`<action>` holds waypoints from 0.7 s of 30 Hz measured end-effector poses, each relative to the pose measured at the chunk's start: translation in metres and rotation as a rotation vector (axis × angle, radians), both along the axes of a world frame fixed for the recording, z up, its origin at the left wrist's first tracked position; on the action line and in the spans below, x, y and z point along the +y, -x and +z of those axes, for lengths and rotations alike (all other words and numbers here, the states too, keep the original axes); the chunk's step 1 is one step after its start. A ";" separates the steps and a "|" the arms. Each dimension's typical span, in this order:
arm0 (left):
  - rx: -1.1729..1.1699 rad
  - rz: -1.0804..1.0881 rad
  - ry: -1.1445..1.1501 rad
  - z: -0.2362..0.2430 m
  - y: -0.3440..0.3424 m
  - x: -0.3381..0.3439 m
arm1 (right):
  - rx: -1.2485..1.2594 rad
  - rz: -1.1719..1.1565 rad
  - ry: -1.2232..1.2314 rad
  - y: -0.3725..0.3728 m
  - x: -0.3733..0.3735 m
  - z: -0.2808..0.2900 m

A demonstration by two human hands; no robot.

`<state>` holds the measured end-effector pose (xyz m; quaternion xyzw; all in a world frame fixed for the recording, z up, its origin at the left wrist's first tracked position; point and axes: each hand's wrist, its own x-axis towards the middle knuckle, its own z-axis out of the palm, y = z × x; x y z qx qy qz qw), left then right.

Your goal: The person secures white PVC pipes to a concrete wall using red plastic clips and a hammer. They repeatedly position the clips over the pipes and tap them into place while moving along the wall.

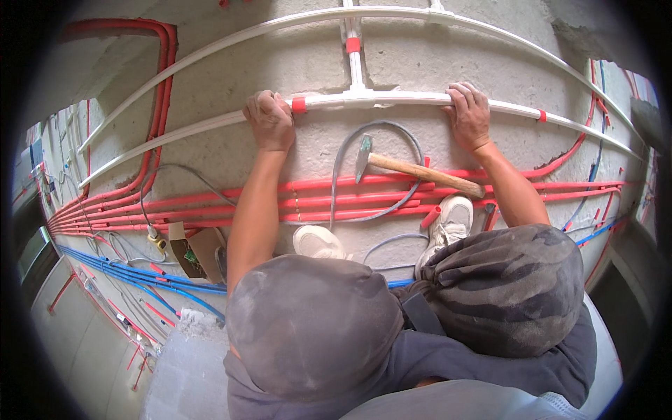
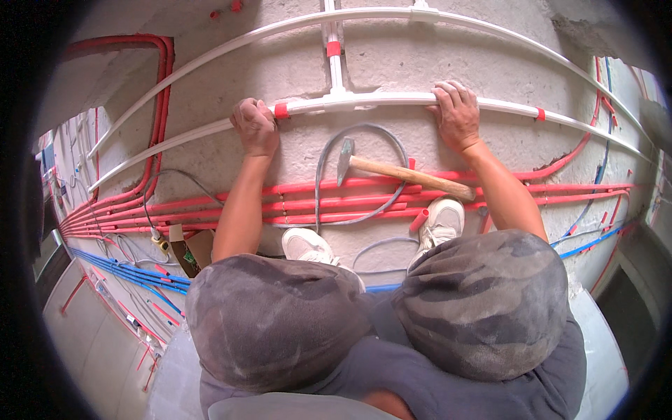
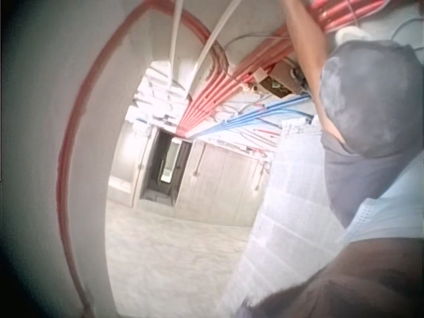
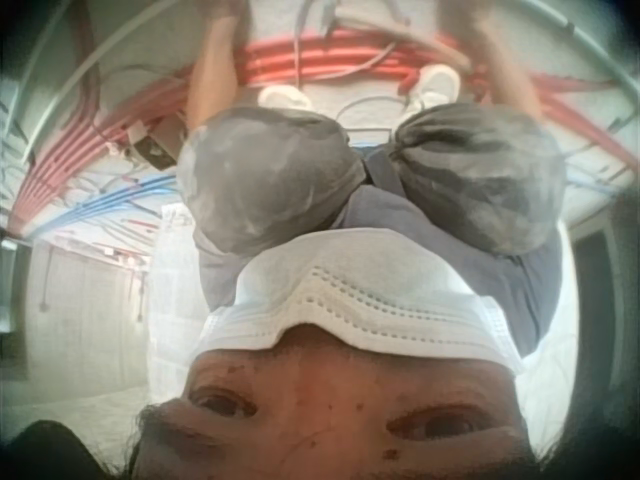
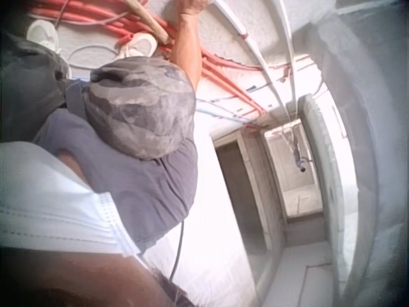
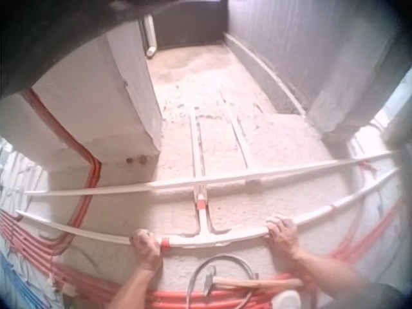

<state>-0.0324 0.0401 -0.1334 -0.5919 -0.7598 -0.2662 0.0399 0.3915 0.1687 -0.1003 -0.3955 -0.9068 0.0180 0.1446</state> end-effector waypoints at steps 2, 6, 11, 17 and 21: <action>0.005 -0.009 0.007 0.001 -0.001 0.000 | 0.000 0.005 -0.010 -0.002 -0.001 -0.001; -0.005 -0.020 -0.017 -0.001 0.005 -0.002 | 0.009 0.020 -0.010 0.001 -0.002 -0.001; 0.014 -0.016 -0.074 -0.011 0.011 -0.001 | 0.021 0.020 0.000 0.002 0.000 0.001; 0.166 -0.220 -0.213 -0.054 0.032 -0.012 | 0.069 -0.004 0.049 -0.013 0.000 -0.013; 0.016 0.066 0.099 -0.023 0.027 -0.011 | 0.151 -0.063 0.024 -0.025 -0.002 0.018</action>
